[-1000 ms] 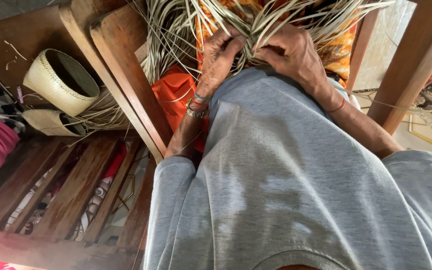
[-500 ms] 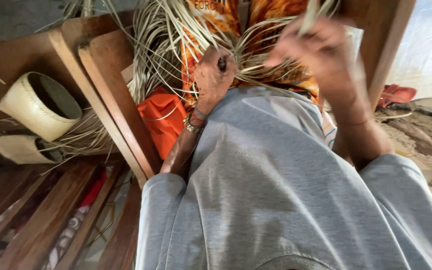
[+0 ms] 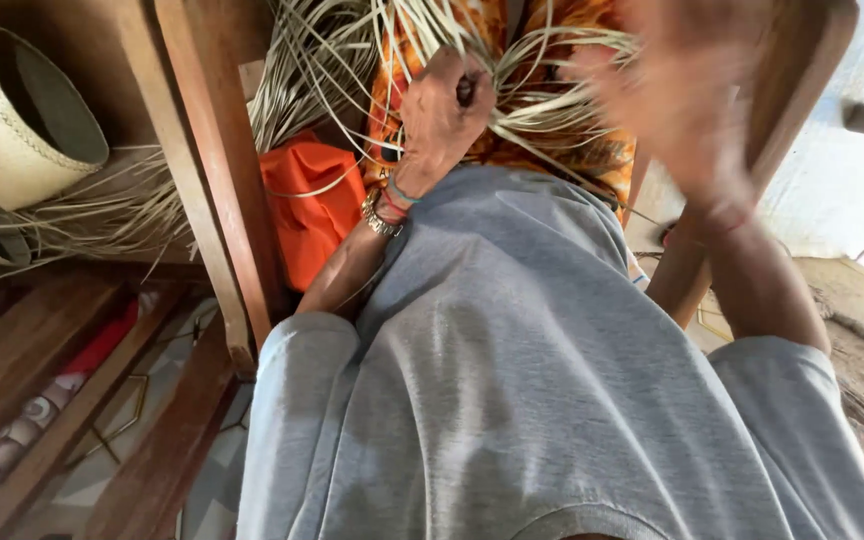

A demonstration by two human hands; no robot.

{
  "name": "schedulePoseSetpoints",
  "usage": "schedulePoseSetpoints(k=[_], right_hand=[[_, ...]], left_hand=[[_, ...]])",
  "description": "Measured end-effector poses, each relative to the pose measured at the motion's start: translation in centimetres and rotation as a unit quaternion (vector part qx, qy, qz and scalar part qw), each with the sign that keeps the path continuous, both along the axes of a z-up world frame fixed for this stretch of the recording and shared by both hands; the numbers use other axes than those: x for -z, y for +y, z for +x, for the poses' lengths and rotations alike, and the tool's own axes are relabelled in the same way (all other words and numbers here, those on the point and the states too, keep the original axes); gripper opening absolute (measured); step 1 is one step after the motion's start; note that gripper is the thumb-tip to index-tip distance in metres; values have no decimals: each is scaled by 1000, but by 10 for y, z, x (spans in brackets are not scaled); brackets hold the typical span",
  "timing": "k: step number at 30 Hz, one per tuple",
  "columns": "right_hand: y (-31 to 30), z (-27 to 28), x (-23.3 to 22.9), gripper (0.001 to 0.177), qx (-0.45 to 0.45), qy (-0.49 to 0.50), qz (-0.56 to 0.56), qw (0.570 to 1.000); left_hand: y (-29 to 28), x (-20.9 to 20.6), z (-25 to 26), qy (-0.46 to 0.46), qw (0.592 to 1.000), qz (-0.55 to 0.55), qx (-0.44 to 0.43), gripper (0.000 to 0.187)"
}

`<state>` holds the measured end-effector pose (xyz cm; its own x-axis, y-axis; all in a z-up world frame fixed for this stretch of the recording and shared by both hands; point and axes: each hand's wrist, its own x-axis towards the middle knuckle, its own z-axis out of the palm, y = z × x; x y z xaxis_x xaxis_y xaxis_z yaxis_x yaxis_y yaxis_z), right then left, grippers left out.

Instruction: Weaving natural plant fibers together to create a basket or container

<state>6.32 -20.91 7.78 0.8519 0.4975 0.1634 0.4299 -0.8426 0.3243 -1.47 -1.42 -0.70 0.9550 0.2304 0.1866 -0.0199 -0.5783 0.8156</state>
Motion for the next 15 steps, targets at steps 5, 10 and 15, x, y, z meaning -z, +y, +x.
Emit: schedulePoseSetpoints(k=[5, 10, 15], right_hand=[[44, -38, 47, 56, -265, 136, 78, 951], [42, -33, 73, 31, -260, 164, 127, 943], [32, -29, 82, 34, -254, 204, 235, 916]], left_hand=[[4, -14, 6, 78, 997, -15, -8, 3], [11, -19, 9, 25, 999, -37, 17, 14], [16, -18, 0, -7, 995, 92, 23, 55]])
